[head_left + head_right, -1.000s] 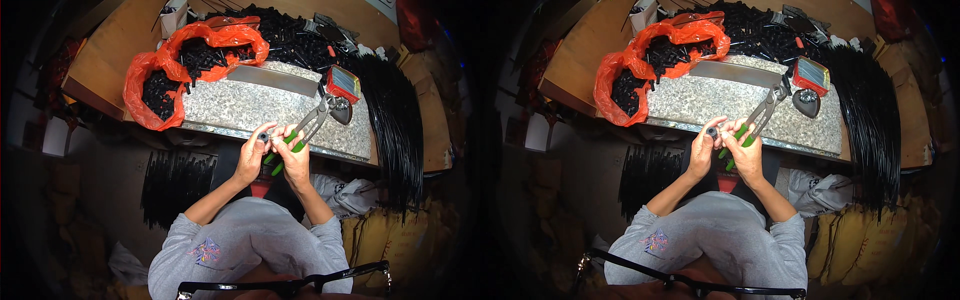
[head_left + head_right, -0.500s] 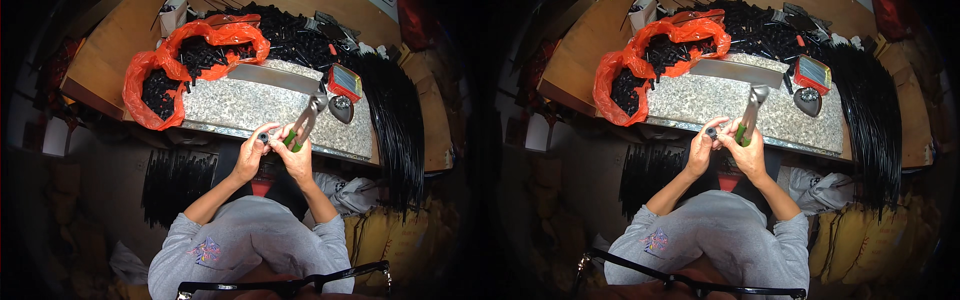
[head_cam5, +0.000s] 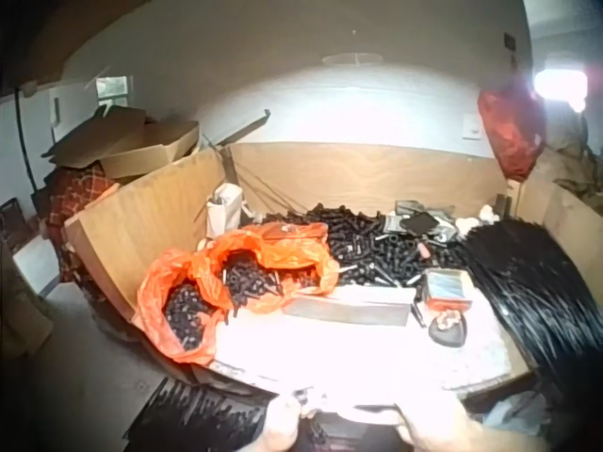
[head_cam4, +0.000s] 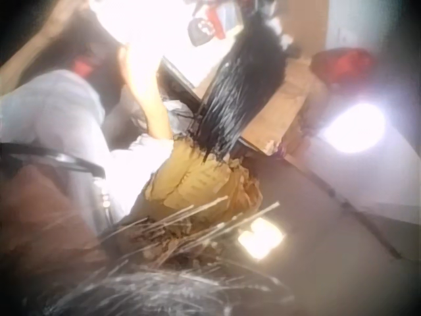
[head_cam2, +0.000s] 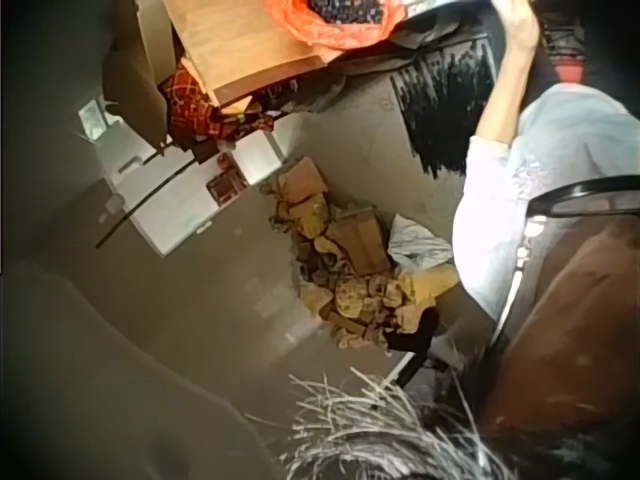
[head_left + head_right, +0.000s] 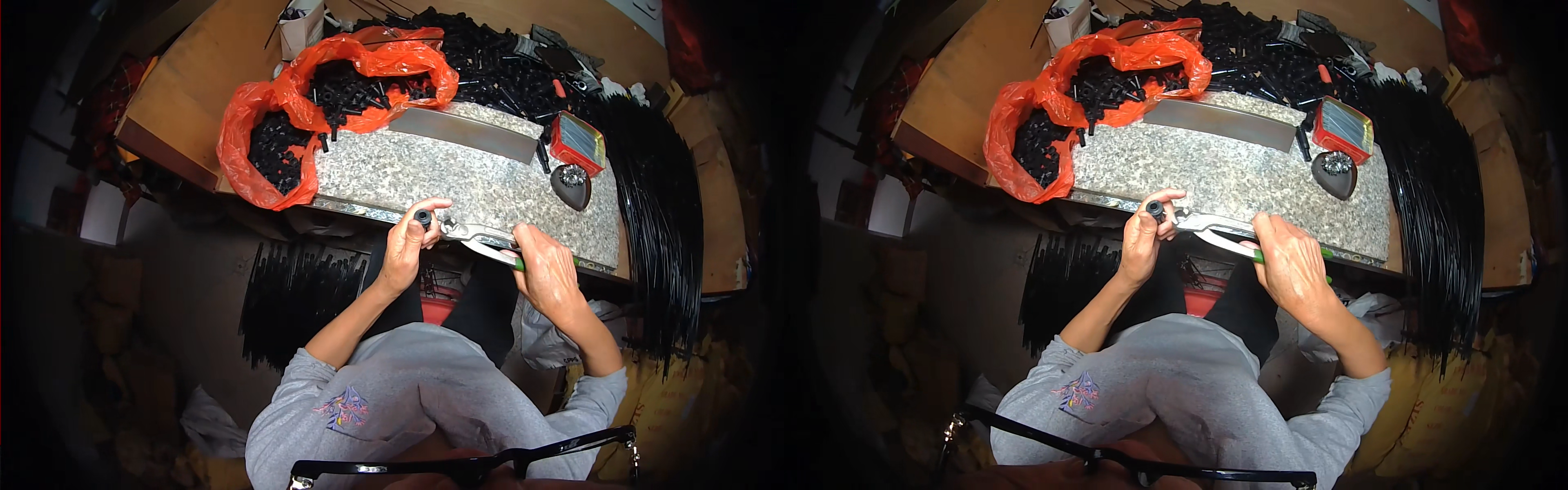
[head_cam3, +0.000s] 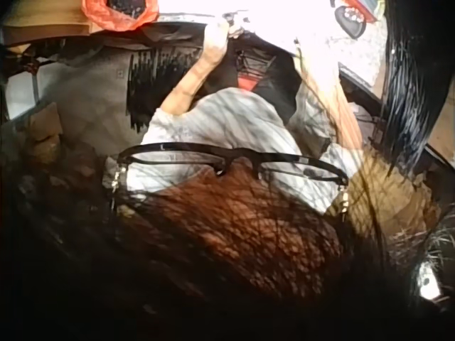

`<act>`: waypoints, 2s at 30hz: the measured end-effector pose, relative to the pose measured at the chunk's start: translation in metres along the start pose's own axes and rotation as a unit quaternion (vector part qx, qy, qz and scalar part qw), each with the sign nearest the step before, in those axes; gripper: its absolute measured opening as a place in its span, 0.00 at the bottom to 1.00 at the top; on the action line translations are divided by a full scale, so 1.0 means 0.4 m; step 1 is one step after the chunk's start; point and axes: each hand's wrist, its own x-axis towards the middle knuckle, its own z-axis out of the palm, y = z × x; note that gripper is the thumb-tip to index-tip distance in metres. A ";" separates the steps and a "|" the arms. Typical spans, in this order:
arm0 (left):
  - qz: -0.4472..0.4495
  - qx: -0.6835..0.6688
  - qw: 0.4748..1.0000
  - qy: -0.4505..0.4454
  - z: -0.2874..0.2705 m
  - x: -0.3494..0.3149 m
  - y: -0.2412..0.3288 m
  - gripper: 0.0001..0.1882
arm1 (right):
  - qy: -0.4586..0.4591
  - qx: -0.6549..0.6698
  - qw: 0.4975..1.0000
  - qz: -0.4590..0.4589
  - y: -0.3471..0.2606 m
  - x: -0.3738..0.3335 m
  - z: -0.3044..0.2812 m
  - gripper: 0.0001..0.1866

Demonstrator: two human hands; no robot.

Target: The person is assembling a mechanical component by inserting long black rods into a central hub and using pliers to secure or adjust them.

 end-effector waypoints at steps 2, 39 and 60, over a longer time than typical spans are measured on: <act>-0.008 0.009 1.000 0.004 0.003 -0.003 0.002 0.29 | -0.004 -0.020 1.000 -0.009 -0.004 0.005 -0.007 0.11; 0.056 0.235 0.968 -0.072 -0.020 -0.017 -0.009 0.11 | -0.429 0.294 0.847 0.112 0.009 0.024 -0.058 0.20; 0.332 -0.045 0.926 0.174 -0.238 -0.141 0.615 0.17 | 0.016 -0.133 0.980 0.144 0.302 0.008 0.140 0.20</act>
